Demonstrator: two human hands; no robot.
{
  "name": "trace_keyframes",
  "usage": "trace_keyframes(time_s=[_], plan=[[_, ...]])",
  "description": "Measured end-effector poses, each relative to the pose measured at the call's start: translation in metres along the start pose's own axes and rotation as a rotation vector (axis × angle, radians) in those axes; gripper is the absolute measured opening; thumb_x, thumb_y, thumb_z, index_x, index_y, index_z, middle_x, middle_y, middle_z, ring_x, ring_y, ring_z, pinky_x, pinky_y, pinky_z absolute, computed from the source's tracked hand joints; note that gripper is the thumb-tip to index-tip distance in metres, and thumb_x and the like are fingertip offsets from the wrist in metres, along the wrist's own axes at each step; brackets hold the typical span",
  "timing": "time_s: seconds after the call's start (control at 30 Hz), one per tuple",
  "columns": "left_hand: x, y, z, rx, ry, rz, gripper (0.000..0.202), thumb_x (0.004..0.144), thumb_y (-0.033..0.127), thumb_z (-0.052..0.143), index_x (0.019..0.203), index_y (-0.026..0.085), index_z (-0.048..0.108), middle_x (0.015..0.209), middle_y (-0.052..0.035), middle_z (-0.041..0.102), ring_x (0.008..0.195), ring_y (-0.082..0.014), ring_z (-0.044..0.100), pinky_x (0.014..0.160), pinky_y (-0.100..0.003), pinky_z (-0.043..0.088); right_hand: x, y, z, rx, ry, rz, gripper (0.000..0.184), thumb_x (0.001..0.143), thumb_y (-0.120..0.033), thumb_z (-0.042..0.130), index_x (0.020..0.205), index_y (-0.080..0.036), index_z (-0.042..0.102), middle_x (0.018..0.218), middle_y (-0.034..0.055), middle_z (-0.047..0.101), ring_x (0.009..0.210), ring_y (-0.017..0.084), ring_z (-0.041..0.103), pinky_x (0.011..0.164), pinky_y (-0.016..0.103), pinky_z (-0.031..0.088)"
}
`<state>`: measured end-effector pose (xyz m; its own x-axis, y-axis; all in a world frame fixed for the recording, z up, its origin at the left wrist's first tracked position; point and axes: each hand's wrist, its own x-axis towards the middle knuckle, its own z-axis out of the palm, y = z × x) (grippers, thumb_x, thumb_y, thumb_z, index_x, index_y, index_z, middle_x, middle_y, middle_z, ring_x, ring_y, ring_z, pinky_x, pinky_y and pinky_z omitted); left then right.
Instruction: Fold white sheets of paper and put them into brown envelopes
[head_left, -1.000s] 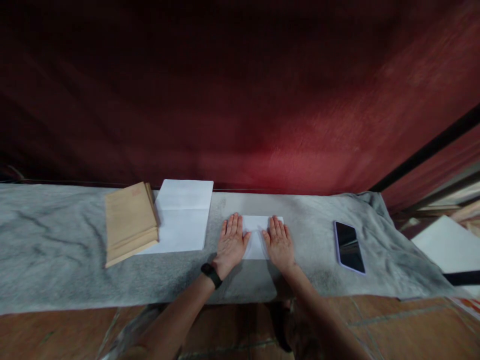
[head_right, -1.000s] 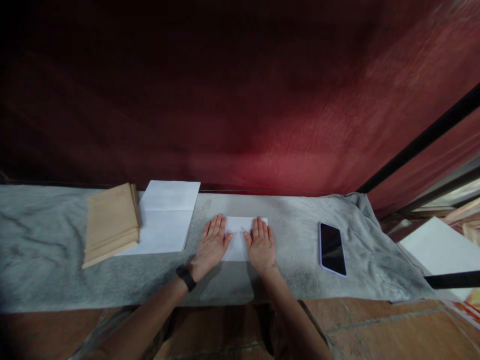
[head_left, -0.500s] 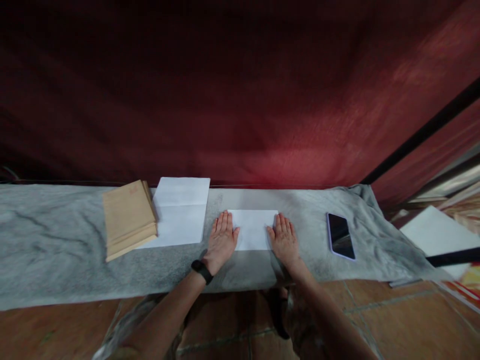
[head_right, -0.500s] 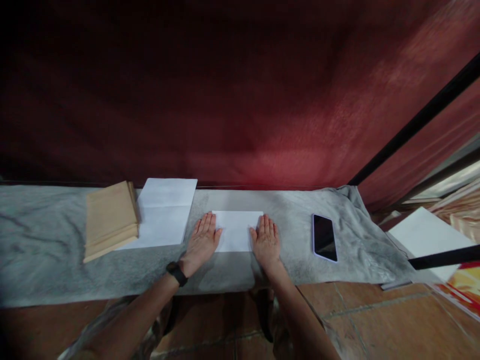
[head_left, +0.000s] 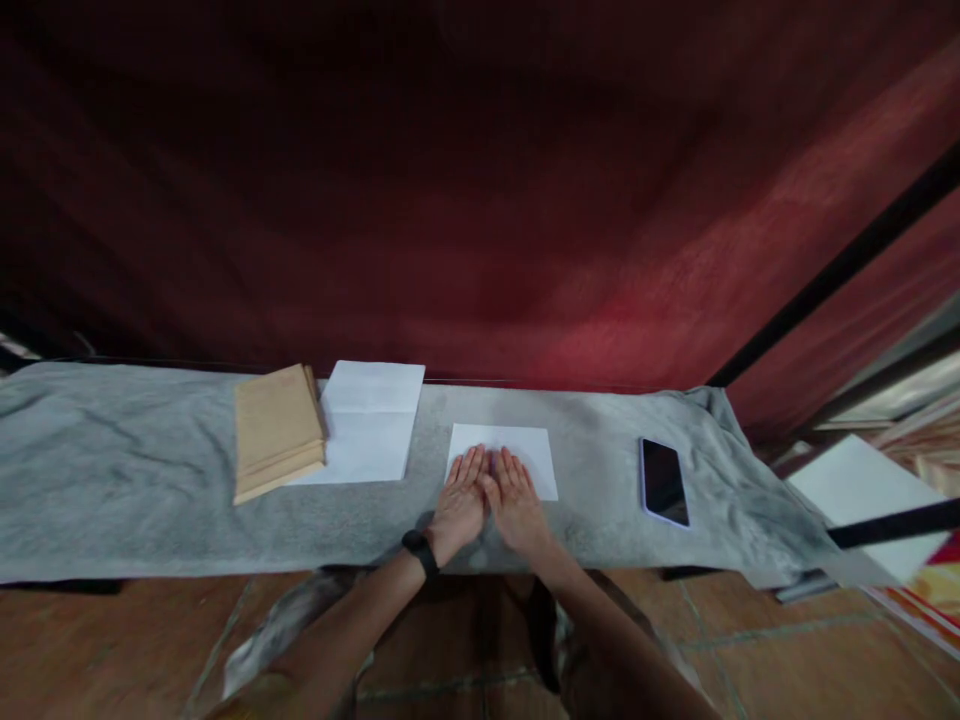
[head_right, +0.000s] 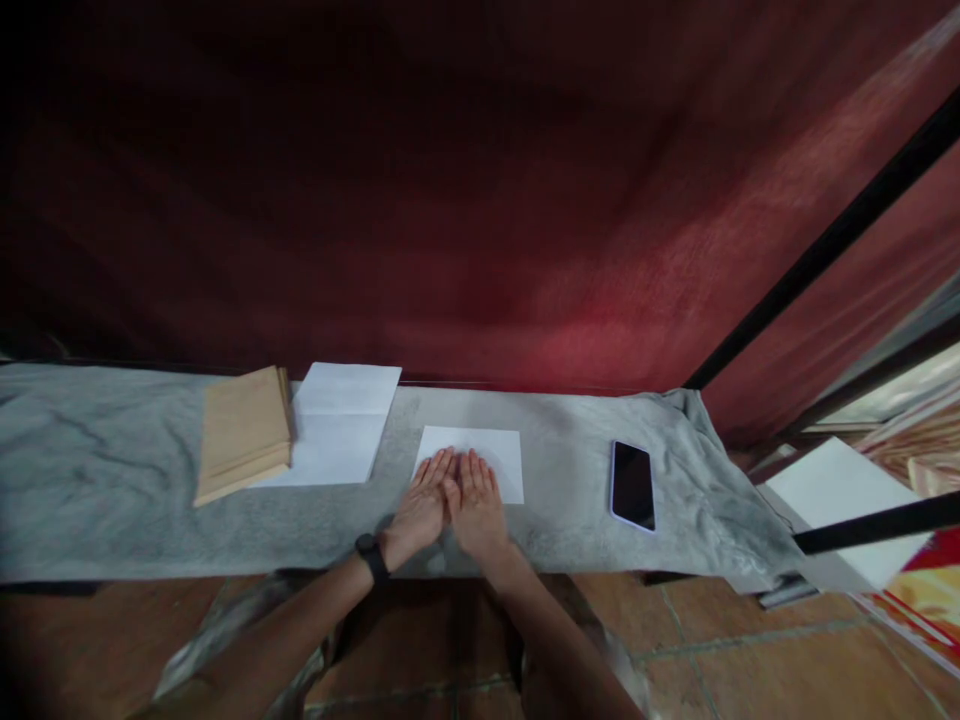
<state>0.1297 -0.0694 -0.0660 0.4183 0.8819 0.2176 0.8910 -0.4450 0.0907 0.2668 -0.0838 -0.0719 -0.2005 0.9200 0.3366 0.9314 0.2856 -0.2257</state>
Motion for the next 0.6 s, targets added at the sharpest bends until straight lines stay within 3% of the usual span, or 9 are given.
trace_keyframes(time_s=[0.1, 0.3, 0.6], plan=[[-0.002, 0.002, 0.002, 0.020, -0.006, -0.016, 0.058, 0.098, 0.020, 0.030, 0.155, 0.010, 0.031, 0.161, -0.0160, 0.034, 0.152, -0.0242, 0.025, 0.123, -0.048, 0.024, -0.015, -0.003, 0.005, -0.032, -0.015, -0.011, 0.052, 0.106, -0.034, 0.031, 0.152, -0.012, 0.042, 0.155, 0.0154, 0.045, 0.144, 0.025, 0.042, 0.119, 0.045, 0.034], [-0.009, -0.001, 0.000, 0.017, 0.028, -0.154, 0.059, 0.103, 0.035, 0.026, 0.153, 0.005, 0.035, 0.160, -0.0184, 0.036, 0.150, -0.0256, 0.030, 0.122, -0.047, 0.028, -0.031, 0.029, -0.001, -0.100, 0.125, 0.018, 0.054, 0.106, -0.036, 0.032, 0.151, -0.007, 0.042, 0.153, 0.0191, 0.046, 0.142, 0.028, 0.045, 0.117, 0.046, 0.034], [-0.020, -0.008, -0.001, 0.072, 0.053, -0.239, 0.060, 0.103, 0.040, 0.029, 0.153, 0.007, 0.037, 0.158, -0.0183, 0.038, 0.149, -0.0274, 0.034, 0.120, -0.047, 0.032, -0.038, 0.047, -0.003, -0.151, 0.136, 0.184, 0.065, 0.104, -0.046, 0.028, 0.150, -0.002, 0.041, 0.151, 0.0253, 0.046, 0.138, 0.035, 0.048, 0.114, 0.053, 0.034]])
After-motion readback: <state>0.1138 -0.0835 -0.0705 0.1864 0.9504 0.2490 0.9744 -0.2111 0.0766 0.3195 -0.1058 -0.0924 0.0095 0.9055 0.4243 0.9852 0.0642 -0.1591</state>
